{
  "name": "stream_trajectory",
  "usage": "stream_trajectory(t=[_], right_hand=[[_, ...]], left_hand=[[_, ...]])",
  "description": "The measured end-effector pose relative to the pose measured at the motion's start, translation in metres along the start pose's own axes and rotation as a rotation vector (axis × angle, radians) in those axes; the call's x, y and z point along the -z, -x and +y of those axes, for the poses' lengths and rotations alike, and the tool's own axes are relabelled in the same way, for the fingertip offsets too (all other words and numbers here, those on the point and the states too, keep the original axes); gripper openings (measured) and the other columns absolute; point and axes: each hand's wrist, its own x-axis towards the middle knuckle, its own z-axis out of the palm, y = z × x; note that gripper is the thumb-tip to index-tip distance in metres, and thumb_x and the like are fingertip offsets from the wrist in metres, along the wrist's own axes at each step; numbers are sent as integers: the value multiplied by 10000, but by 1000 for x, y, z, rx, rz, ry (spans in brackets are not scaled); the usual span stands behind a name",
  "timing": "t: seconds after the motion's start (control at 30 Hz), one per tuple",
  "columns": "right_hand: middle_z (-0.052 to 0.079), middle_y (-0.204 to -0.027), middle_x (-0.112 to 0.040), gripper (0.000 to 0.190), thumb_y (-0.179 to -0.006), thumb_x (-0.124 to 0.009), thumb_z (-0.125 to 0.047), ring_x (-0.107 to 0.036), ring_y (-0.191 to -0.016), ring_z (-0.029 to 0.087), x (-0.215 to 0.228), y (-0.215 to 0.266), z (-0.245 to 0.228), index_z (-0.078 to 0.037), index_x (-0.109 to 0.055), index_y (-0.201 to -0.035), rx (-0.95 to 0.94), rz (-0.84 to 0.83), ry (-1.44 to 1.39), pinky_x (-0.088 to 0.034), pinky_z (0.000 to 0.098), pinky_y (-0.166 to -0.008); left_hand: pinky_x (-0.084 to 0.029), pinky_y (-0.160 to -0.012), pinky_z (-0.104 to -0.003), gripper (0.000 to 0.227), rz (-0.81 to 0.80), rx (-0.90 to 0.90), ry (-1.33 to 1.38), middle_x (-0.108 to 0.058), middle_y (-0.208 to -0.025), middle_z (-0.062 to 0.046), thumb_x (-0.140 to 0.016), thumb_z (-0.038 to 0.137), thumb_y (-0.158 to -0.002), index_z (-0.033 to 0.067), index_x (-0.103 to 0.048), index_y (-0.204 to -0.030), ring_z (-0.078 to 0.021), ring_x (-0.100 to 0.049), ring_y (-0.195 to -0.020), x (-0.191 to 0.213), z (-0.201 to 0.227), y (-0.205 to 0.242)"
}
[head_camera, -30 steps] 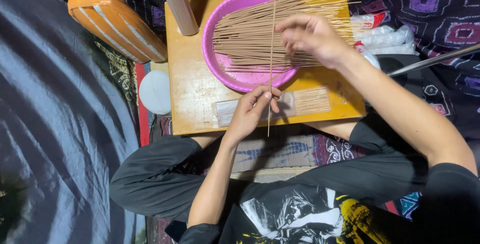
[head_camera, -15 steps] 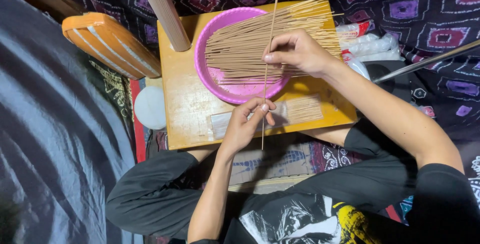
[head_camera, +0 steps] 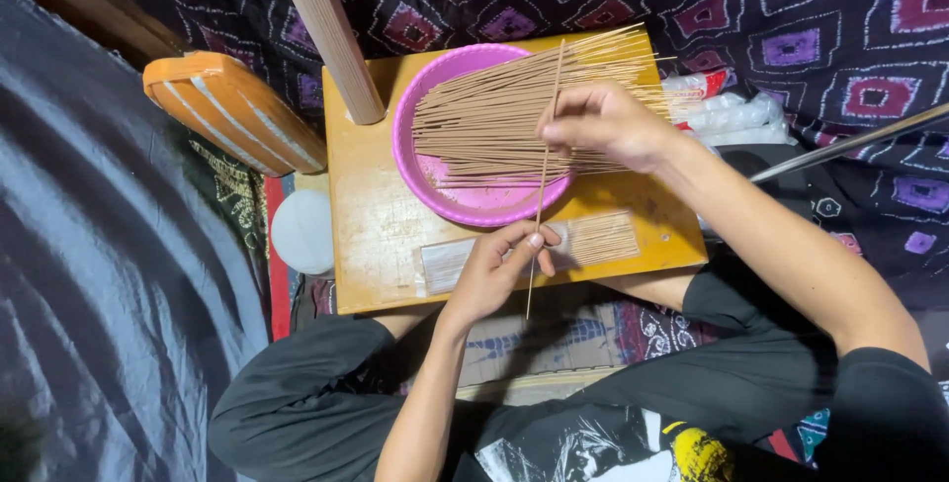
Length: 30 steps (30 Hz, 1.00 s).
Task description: The person picks up thin wooden sticks from a pink bowl and slides them into a long, clear plastic sleeve by hand, repeating this action to fill multiple sleeves.
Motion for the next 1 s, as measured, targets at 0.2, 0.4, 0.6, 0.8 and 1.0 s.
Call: stream_trajectory(t=[0.2,0.4,0.6,0.8,1.0], right_hand=[[78,-790,-749,143,-810,-827,-36,-695,-690,138,-33,25,-8,-10,-781,-943,-150,-279,150,-592,273,-640],[81,-805,-727,96,-871,-777,-7,-702,-675,129,-13,6,-19,5,-751,-963,-53,-186,198,-591,258,-633],[91,-836,-710,48,-931,-744,-1,-685,-697,123,3,-4,-51,10,-724,-974,98,-39,252,-586,258,-668],[80,-778,-689,60,-929,-754,-52,-681,-678,129,-16,7,-38,-3,-721,-939,81,-7,192,-580,259,-655],[49,-732,-698,80,-819,-805,-12,-656,-652,115,-50,35,-22,-5,-747,-875,-73,-179,232,-569,259,-611]], left_hand=[[-483,-885,-286,194,35,3,-12,-756,-732,-44,-545,120,-1062,100,-733,-1104,-106,-611,-792,4,1,-7],[-472,-872,-268,178,42,8,-2,-753,-717,-40,-561,114,-1052,102,-736,-1078,-96,-596,-784,2,4,-3],[-483,-878,-288,174,10,-5,-1,-753,-719,-50,-563,108,-1050,91,-734,-1071,-108,-601,-786,-1,9,3],[-487,-886,-289,186,31,-27,13,-754,-726,-49,-550,111,-1058,94,-733,-1083,-104,-611,-794,-3,4,-1],[-484,-886,-293,219,58,-36,8,-753,-741,-63,-506,125,-1080,86,-722,-1073,-107,-601,-798,-2,17,-5]])
